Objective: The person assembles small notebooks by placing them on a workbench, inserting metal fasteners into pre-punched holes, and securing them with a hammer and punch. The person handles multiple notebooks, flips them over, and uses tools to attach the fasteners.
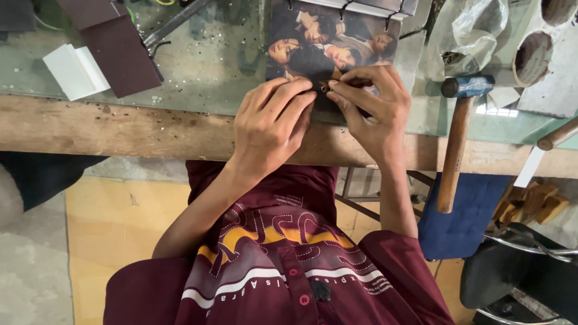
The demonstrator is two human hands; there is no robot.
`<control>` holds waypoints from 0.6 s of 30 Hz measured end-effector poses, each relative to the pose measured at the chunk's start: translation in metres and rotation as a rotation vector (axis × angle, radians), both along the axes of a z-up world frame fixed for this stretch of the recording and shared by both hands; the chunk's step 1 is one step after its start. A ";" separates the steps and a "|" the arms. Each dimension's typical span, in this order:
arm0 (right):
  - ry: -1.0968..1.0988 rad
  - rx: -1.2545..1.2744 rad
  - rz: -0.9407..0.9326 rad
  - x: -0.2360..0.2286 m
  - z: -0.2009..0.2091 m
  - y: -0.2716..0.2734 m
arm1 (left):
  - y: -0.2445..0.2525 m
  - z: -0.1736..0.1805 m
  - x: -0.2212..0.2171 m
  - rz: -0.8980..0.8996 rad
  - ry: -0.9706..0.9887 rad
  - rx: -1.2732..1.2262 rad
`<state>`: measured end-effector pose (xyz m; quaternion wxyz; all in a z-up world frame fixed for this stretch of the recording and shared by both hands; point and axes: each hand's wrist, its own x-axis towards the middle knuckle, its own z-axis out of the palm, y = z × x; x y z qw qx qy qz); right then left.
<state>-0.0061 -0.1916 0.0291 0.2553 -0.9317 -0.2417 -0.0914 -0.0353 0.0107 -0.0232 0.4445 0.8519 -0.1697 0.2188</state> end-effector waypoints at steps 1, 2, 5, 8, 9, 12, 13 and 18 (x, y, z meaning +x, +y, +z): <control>-0.002 0.007 0.004 0.000 0.001 0.001 | 0.000 0.000 -0.001 -0.002 0.002 -0.001; -0.007 0.015 0.009 0.002 0.002 0.002 | 0.000 0.001 0.000 -0.001 0.002 0.001; -0.001 0.023 0.007 0.005 0.008 0.006 | -0.001 0.002 0.001 0.005 0.002 0.002; 0.026 0.010 0.006 0.004 0.009 0.007 | -0.001 0.001 0.001 0.009 0.007 0.003; 0.034 0.004 0.006 0.004 0.007 0.006 | 0.000 0.000 0.001 0.011 0.010 0.005; 0.054 -0.045 -0.007 0.000 0.000 -0.008 | -0.002 0.002 0.001 0.007 0.010 0.005; 0.048 -0.058 0.025 0.000 -0.003 -0.016 | -0.001 0.002 0.000 0.006 0.010 0.006; 0.003 -0.232 -0.226 -0.002 0.004 -0.103 | 0.000 0.011 0.006 -0.109 0.140 -0.125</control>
